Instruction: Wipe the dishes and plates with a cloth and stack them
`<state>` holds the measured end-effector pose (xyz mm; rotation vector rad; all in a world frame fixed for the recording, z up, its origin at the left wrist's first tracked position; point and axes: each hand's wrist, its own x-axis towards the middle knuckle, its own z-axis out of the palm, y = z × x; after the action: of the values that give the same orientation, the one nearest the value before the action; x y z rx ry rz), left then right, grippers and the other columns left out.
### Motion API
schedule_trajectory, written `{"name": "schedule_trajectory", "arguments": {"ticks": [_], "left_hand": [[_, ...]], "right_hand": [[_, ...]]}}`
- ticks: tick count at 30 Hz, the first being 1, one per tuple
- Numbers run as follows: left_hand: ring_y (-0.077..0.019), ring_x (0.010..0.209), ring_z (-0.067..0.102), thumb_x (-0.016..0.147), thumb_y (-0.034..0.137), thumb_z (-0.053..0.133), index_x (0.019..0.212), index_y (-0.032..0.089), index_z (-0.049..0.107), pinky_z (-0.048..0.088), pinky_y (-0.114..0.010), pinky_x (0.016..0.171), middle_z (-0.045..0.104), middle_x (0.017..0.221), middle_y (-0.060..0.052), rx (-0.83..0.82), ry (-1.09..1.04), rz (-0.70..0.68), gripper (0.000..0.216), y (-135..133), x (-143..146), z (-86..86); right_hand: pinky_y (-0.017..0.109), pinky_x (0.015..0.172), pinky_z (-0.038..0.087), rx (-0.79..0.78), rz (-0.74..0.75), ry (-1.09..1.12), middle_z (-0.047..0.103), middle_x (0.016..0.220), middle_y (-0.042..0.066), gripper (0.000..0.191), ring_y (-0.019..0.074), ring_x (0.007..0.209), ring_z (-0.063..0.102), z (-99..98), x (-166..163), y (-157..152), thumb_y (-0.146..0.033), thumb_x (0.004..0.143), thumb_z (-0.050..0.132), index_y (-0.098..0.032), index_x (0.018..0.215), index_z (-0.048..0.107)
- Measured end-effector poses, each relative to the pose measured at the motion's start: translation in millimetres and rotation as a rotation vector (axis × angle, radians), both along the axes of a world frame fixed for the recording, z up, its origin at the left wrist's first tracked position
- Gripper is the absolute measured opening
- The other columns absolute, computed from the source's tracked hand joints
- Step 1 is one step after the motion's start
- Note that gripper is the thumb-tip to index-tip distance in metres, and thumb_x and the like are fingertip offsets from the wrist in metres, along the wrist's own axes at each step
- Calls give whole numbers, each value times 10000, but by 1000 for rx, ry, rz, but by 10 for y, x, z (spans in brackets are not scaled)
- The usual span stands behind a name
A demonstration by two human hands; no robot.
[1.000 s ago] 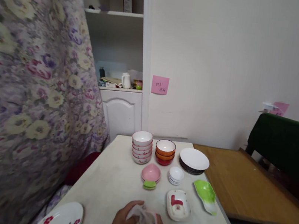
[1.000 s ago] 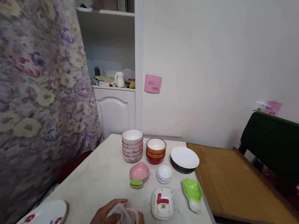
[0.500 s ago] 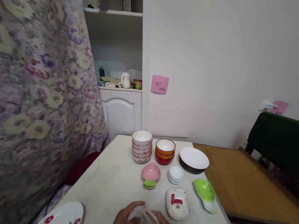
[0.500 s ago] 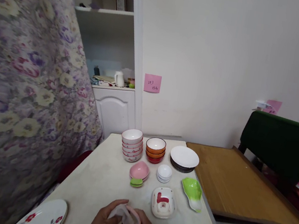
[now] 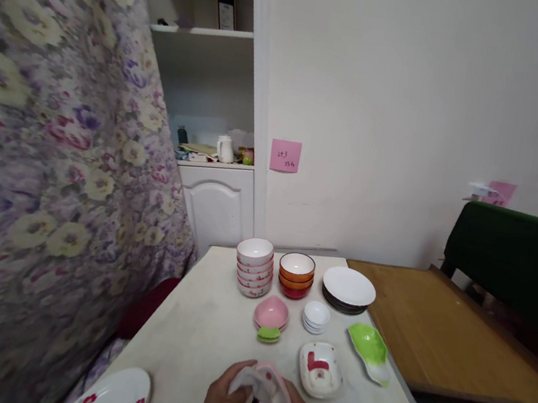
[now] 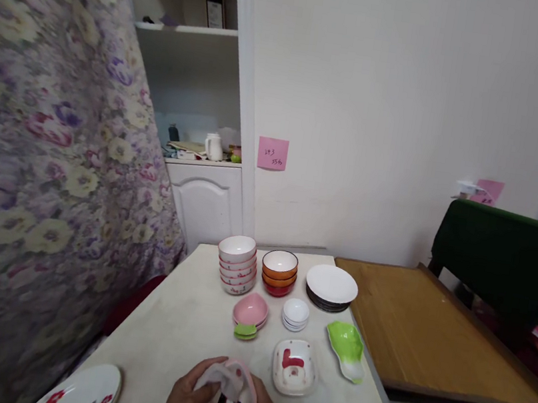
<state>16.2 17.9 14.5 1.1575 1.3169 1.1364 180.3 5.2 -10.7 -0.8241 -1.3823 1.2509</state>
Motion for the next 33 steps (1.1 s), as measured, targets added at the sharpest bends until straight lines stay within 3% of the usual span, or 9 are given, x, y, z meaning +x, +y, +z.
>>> {"name": "schedule_trajectory", "arguments": {"ticks": [2,4,6,10,12,18,26,29,33], "left_hand": [[-240,913,645,686,323,567,1108,150,584,484,-311,805,717,1000,-71,-1,11,161,456,-30,44,-54],[-247,963,635,696,342,563,1127,155,572,478,-315,843,704,1054,-79,6,35,214,469,-66,82,-85],[-238,941,643,687,311,572,1139,163,576,483,-309,837,710,1038,-65,5,48,133,476,-78,90,-70],[-194,775,648,674,226,564,1078,173,620,490,-285,755,720,840,-10,19,75,-96,411,-19,47,60],[-182,720,632,656,201,560,986,165,644,486,-276,713,708,767,-1,22,73,-120,342,10,45,100],[-227,830,662,680,285,558,1054,171,606,502,-303,737,727,924,-43,3,5,226,394,-49,102,-44],[-208,847,653,647,140,531,1033,157,643,485,-290,809,738,900,-28,96,162,-160,403,21,-27,-12],[-217,865,656,665,178,530,1035,156,631,485,-302,814,740,937,-45,56,146,-57,384,22,25,-62],[-233,907,658,681,249,532,1084,164,603,486,-311,828,729,997,-60,30,92,116,418,-49,107,-130]], "right_hand": [[407,856,515,-57,-110,-7,691,1102,129,523,287,961,653,-85,-59,1,-354,731,561,-150,1212,544],[393,882,506,-61,-236,-38,677,1122,131,523,289,1001,637,-171,-90,-12,-328,719,574,-157,1211,531],[376,940,474,-20,-264,-74,667,1140,111,488,276,1067,606,-176,-67,-38,-259,707,548,-173,1187,546],[371,961,449,9,-52,-102,674,1125,64,577,233,1079,596,21,43,-75,-80,607,434,-187,1159,562],[386,941,458,-15,-3,-73,681,1113,72,555,241,1057,607,69,48,-67,-88,616,437,-178,1148,563],[424,989,410,-42,-186,-84,621,1216,153,593,287,1133,564,-154,-93,-71,-204,680,529,-126,1262,450],[334,831,473,-109,9,-65,662,941,37,546,210,900,602,191,89,-108,-84,566,429,-167,1085,577],[327,801,488,-129,-15,-57,677,978,50,492,218,895,619,121,59,-78,-128,630,485,-161,1115,561],[368,937,443,-128,-138,-65,636,1187,122,537,248,1076,591,-60,-49,-94,-201,733,510,-150,1261,432]]}}
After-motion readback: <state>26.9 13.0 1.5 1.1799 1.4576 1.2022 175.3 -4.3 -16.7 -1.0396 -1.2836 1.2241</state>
